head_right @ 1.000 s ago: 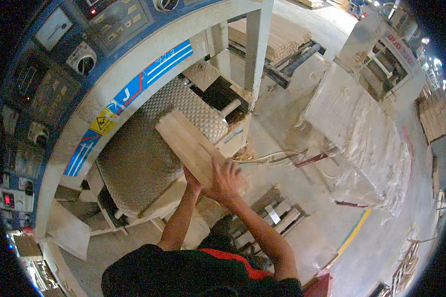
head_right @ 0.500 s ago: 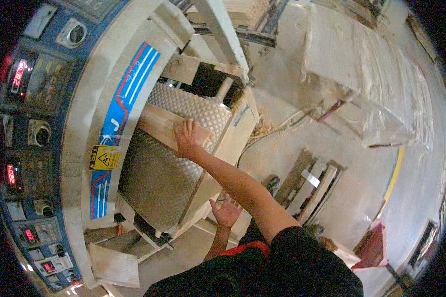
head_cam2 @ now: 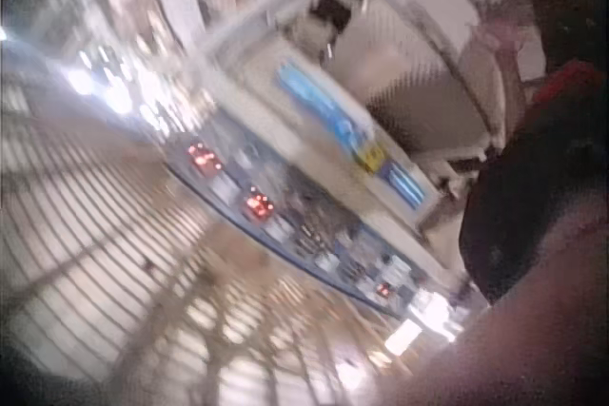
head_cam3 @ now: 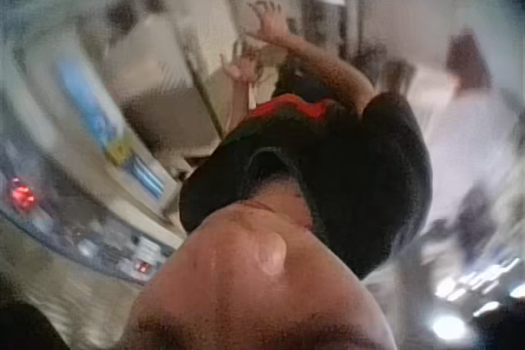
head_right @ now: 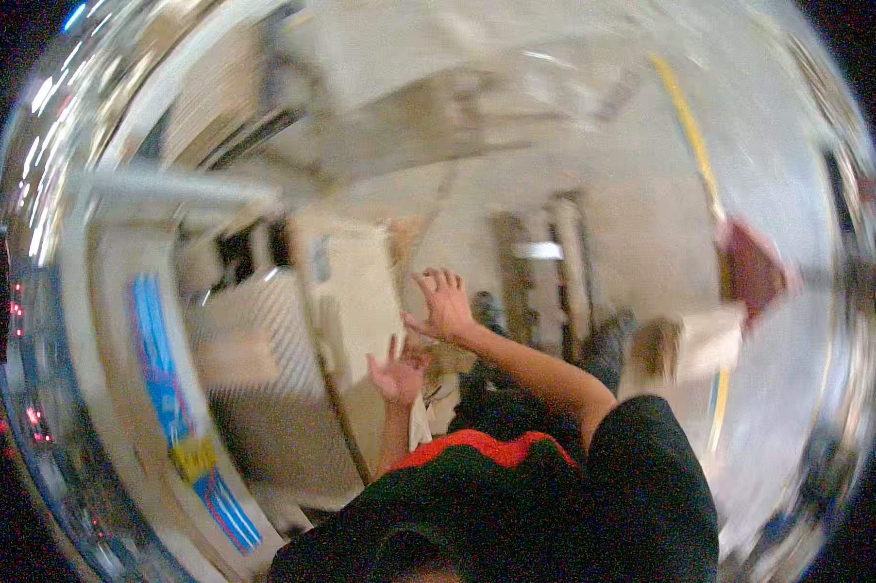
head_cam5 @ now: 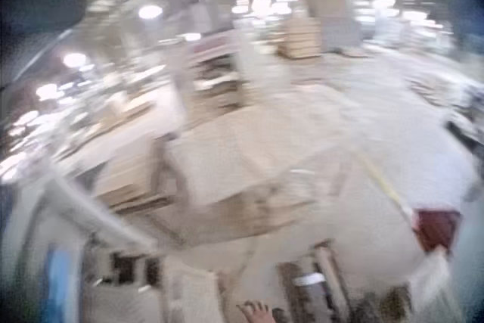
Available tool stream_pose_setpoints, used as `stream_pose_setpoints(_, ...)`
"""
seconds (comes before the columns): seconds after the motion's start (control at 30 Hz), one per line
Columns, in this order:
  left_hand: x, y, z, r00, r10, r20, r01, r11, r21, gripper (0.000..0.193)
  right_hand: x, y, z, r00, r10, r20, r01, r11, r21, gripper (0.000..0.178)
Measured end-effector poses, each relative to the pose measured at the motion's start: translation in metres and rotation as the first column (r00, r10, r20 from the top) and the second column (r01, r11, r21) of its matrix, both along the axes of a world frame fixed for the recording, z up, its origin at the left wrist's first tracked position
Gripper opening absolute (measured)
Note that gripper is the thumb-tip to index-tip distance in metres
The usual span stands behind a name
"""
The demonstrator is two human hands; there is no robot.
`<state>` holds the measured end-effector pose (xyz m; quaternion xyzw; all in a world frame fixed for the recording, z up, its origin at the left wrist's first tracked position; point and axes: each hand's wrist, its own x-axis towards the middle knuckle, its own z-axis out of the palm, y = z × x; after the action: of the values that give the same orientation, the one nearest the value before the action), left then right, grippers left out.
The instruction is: The person repeatedly picks up wooden planks from a stack and feeds them one by one into a woodworking machine. The planks are then placed onto a growing stack on the floor.
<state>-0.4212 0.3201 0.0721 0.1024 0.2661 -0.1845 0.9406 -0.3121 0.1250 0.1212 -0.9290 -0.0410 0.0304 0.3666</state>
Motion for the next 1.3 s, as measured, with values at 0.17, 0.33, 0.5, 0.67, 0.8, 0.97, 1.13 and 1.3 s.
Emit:
stream_pose_setpoints(0.17, 0.038, -0.078, -0.002, 0.886, -0.437, -0.153, 0.457, 0.878, 0.142, 0.067, -0.12, -0.221, -0.044, 0.725, -0.685, -0.064, 0.649, 0.712, -0.27, 0.074)
stream_pose_setpoints(0.33, 0.066, -0.217, 0.003, 0.693, -0.622, -0.365, 0.721, 0.605, 0.339, 0.067, -0.26, -0.368, -0.104, 0.088, -0.992, -0.093, 0.903, 0.119, -0.414, 0.08)
stream_pose_setpoints(0.5, 0.047, -0.317, -0.019, 0.513, -0.769, -0.381, 0.849, 0.386, 0.362, 0.065, -0.368, -0.457, -0.19, -0.304, -0.939, -0.163, 0.874, -0.207, -0.44, 0.085)
stream_pose_setpoints(0.67, -0.012, -0.37, -0.06, 0.328, -0.746, -0.58, 0.893, 0.044, 0.448, 0.066, -0.429, -0.539, -0.367, -0.408, -0.869, -0.279, 0.86, -0.264, -0.436, 0.094)
stream_pose_setpoints(0.8, -0.038, -0.397, -0.081, 0.271, -0.633, -0.726, 0.883, -0.136, 0.448, 0.063, -0.424, -0.619, -0.468, -0.283, -0.937, -0.207, 0.849, -0.144, -0.508, 0.101)
stream_pose_setpoints(0.97, -0.054, -0.43, -0.11, 0.167, -0.604, -0.779, 0.904, -0.221, 0.365, 0.063, -0.474, -0.677, -0.52, -0.236, -0.97, -0.055, 0.777, -0.155, -0.61, 0.113)
stream_pose_setpoints(1.13, -0.05, -0.444, -0.115, 0.18, -0.623, -0.761, 0.877, -0.249, 0.411, 0.063, -0.461, -0.686, -0.541, -0.114, -0.993, 0.0, 0.809, -0.093, -0.58, 0.107)
stream_pose_setpoints(1.3, -0.046, -0.463, -0.119, 0.174, -0.623, -0.763, 0.855, -0.289, 0.431, 0.062, -0.478, -0.696, -0.542, -0.059, -0.998, -0.01, 0.86, -0.046, -0.509, 0.102)
